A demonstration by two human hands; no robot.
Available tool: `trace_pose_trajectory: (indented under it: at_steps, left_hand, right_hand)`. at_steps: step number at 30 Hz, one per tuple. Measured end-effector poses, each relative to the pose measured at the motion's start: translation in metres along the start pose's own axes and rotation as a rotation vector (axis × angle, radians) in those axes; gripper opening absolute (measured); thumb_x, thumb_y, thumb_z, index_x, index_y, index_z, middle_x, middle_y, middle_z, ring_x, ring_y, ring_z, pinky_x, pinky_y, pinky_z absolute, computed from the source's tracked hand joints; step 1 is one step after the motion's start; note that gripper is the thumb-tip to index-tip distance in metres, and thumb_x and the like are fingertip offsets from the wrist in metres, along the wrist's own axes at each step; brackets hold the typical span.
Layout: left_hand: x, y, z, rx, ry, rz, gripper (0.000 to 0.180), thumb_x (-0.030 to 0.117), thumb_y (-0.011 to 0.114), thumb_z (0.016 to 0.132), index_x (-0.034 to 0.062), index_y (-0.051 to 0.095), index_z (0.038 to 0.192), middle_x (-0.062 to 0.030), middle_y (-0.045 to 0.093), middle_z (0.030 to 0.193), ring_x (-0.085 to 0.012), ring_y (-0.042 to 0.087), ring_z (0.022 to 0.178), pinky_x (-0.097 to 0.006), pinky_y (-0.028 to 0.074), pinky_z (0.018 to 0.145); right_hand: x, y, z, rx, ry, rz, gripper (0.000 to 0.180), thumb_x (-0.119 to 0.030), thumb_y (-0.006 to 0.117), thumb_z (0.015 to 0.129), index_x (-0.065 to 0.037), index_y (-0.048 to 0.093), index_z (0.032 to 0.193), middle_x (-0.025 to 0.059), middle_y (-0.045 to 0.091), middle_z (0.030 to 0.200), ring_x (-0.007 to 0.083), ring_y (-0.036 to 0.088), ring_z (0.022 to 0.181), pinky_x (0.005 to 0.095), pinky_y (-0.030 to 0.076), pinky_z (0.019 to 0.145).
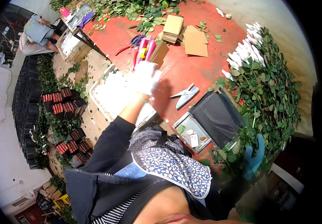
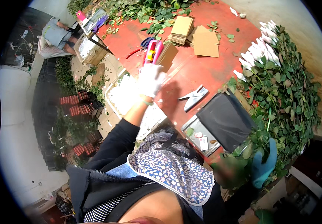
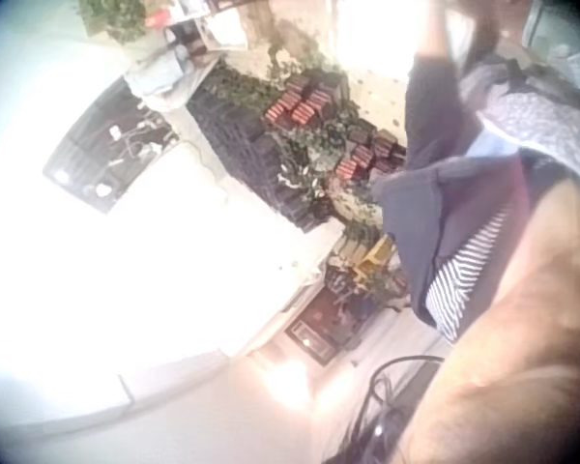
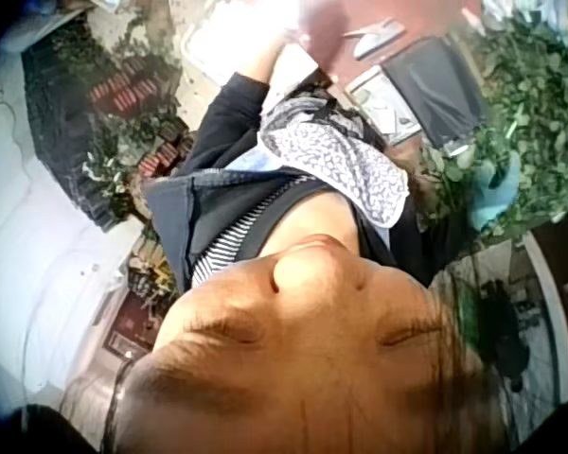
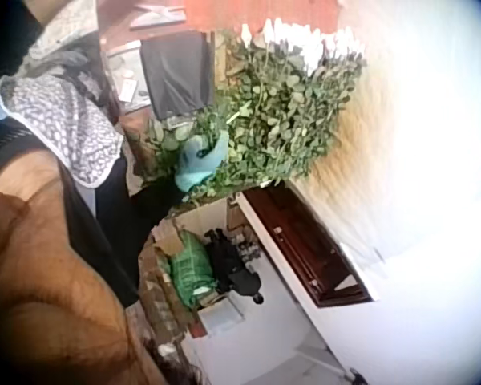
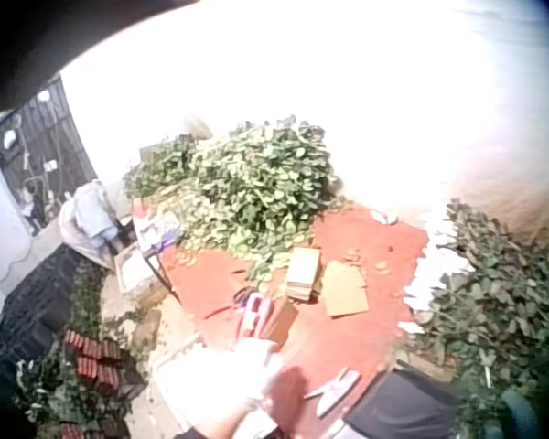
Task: The person packs bunches of white and pink roses into cardboard boxes, using a stapler to secure the cardboard liners and packaging.
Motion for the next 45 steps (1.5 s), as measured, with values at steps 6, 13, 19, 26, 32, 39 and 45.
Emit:
trace_pose_trajectory:
  at_steps: [6,13,19,26,32,39,45]
  left_hand:
    - [-0.189,0.053,0.004,-0.505,-0.8,-0.604,0.024,0.026,0.073,0.079,0.002,0.07,0.079,-0.0095,0.066,0.083,-0.0198,0.063,0.08,-0.032,0.048,0.072]
    - [-0.123,-0.062,-0.117,-0.356,-0.81,-1.349,0.015,0.009,0.062,0.089,-0.001,0.065,0.099,-0.0076,0.066,0.101,-0.0161,0.061,0.088,-0.028,0.049,0.077]
    - [-0.117,-0.088,-0.237,-0.606,-1.018,-1.532,0.01,0.009,0.063,0.09,-0.0001,0.066,0.093,-0.0042,0.065,0.093,-0.0132,0.06,0.089,-0.028,0.047,0.082]
    - [-0.135,-0.069,-0.254,-0.711,-1.187,-1.452,0.012,0.009,0.06,0.093,0.0002,0.068,0.096,-0.0011,0.066,0.085,-0.0065,0.054,0.07,-0.021,0.046,0.068]
    - [-0.149,-0.027,-0.298,-0.838,-1.09,-1.364,0.013,0.003,0.058,0.091,-0.0014,0.069,0.098,-0.008,0.07,0.092,-0.0106,0.058,0.071,-0.022,0.048,0.066]
    - [0.011,0.03,-0.217,-1.325,-0.755,-1.43,0.039,0.002,0.064,0.088,-0.0008,0.055,0.127,0.0001,0.063,0.079,-0.0068,0.056,0.067,-0.021,0.047,0.065]
    - [0.237,0.032,-0.147,-1.318,-0.195,-1.444,0.013,0.013,0.061,0.093,0.0006,0.065,0.095,0.0006,0.062,0.079,-0.0057,0.053,0.068,-0.022,0.045,0.067]
  right_hand:
    - [-0.156,0.138,0.01,-0.116,-0.331,0.138,0.046,-0.002,0.057,0.08,0.005,0.051,0.125,0.019,0.06,0.119,0.0304,0.059,0.109,0.0382,0.045,0.097]
    - [-0.195,0.29,0.004,-0.634,-0.165,0.488,0.026,-0.012,0.064,0.083,0.0,0.061,0.105,0.013,0.063,0.094,0.0224,0.061,0.082,0.0364,0.05,0.071]
    - [-0.155,0.458,0.02,-0.831,0.446,1.005,0.033,-0.02,0.047,0.099,0.001,0.053,0.124,0.0088,0.06,0.114,0.0177,0.06,0.103,0.0286,0.048,0.089]
    - [-0.185,0.562,0.071,-0.86,0.873,1.248,0.018,-0.02,0.049,0.097,-0.006,0.055,0.089,0.0009,0.057,0.083,0.0111,0.056,0.073,0.0262,0.049,0.071]
    - [-0.168,0.5,0.045,-0.775,0.348,1.285,0.017,-0.005,0.054,0.091,0.002,0.062,0.104,0.0091,0.067,0.093,0.0233,0.065,0.086,0.035,0.053,0.081]
    - [-0.116,0.217,0.041,-0.439,-0.02,0.968,0.027,-0.02,0.052,0.093,0.003,0.065,0.101,0.0115,0.067,0.101,0.0204,0.063,0.097,0.0322,0.05,0.084]
    - [0.057,0.043,0.106,-0.087,0.255,0.703,0.026,-0.016,0.05,0.093,0.001,0.065,0.107,0.0118,0.067,0.101,0.019,0.065,0.094,0.0318,0.052,0.084]
Point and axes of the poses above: each hand's wrist, its own z-axis towards the middle knuckle, its own y-axis out of the palm, x = y × z, the point moved 6 cm from there along z, towards the middle knuckle
